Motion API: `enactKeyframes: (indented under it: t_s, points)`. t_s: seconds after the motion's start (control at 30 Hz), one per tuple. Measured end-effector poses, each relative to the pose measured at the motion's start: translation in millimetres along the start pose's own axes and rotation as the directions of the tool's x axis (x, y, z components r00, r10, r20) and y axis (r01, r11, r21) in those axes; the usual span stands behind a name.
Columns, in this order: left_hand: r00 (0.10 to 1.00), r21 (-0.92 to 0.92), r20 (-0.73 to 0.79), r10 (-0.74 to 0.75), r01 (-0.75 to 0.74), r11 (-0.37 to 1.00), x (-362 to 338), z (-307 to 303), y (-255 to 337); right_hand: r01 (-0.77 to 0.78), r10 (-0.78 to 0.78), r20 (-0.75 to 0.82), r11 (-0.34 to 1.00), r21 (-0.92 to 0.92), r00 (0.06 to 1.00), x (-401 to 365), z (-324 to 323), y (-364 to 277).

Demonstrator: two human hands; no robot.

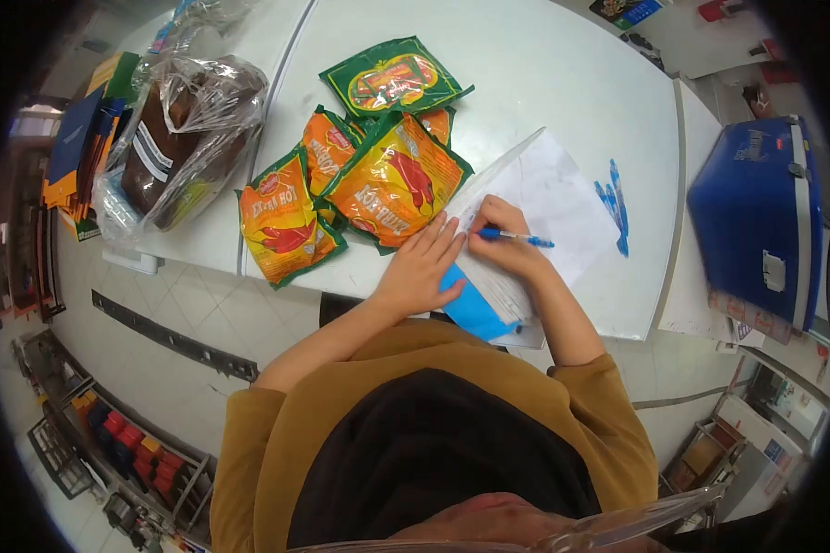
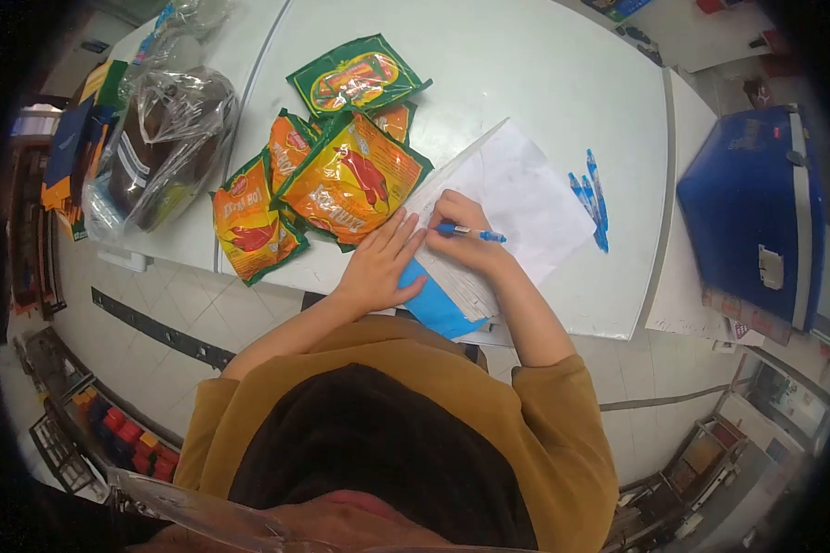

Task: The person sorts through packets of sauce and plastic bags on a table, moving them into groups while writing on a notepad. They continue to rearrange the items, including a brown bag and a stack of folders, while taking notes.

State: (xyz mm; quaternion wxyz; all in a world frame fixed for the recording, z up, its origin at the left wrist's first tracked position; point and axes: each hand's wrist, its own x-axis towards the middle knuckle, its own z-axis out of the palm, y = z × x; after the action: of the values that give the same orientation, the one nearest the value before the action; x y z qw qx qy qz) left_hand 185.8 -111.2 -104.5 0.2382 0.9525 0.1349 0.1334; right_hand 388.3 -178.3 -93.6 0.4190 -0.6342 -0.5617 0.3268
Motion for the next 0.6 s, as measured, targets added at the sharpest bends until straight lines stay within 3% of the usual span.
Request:
enactKeyframes:
  t_s: [0.3,0.5,0.6]
  points:
    - [0.999,-0.007,0.024,-0.024,0.024,1.0,3.3,-2.1,0.2,-0.04,0.044,0.138,0.999,-0.028,0.989,4.8,-7.3,-6.0]
    - [0.999,-0.039,0.028,-0.04,0.041,0.998,2.0,1.9,-2.5,-0.044,0.045,0.077,0.999,-0.007,0.996,4.9,-2.7,-5.3]
    - [0.999,-0.028,0.027,-0.038,0.038,0.999,1.2,2.4,-2.3,-0.035,0.038,0.119,0.999,-0.024,0.992,4.6,-5.4,-4.2]
